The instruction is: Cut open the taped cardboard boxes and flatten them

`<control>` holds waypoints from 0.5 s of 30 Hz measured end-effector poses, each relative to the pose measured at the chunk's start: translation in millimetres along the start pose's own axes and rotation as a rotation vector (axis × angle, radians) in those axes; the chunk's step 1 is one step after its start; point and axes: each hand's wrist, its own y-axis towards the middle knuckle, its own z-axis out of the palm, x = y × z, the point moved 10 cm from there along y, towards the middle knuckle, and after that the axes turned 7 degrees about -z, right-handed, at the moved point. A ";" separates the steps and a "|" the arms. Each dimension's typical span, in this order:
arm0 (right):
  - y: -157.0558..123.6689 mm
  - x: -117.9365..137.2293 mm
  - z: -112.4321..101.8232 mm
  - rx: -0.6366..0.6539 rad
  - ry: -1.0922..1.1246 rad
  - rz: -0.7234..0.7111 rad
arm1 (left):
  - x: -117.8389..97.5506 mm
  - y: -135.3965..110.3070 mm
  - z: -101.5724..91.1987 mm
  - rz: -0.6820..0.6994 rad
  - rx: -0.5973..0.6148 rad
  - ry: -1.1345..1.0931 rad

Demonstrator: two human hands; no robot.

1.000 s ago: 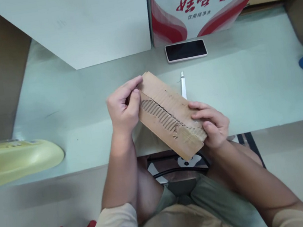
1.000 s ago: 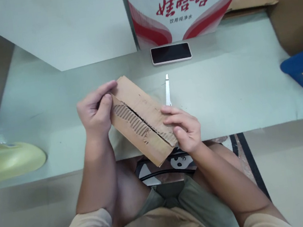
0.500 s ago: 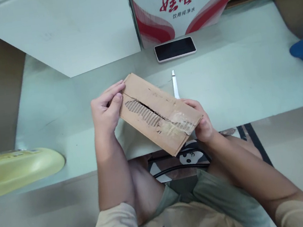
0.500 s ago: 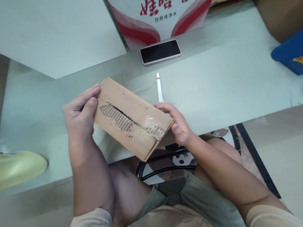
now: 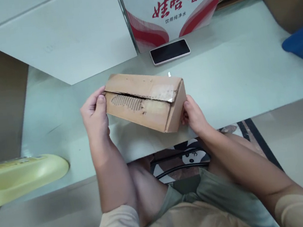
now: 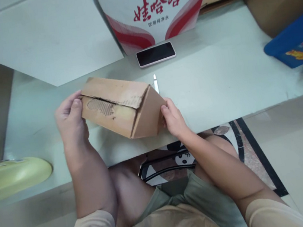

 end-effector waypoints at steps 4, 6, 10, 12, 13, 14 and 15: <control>5.5 17.3 -5.1 -0.132 0.061 -0.095 | -2.3 -3.8 3.8 -0.023 0.018 -0.082; 8.5 26.0 -5.1 -0.156 0.080 -0.153 | -4.4 -6.4 5.1 -0.034 0.049 -0.081; 13.7 26.7 -7.1 -0.186 0.045 -0.176 | -23.1 -13.0 0.3 0.096 0.075 0.038; 14.5 25.3 -10.1 -0.205 0.021 -0.190 | -39.9 -18.9 -2.0 0.227 0.093 0.098; 14.3 24.4 -10.9 -0.206 0.016 -0.195 | -47.8 -22.3 -2.7 0.283 0.103 0.122; 13.8 23.6 -11.1 -0.202 0.011 -0.199 | -53.6 -24.8 -2.8 0.312 0.115 0.140; 13.1 23.0 -10.8 -0.194 0.004 -0.203 | -56.4 -25.9 -2.5 0.305 0.133 0.138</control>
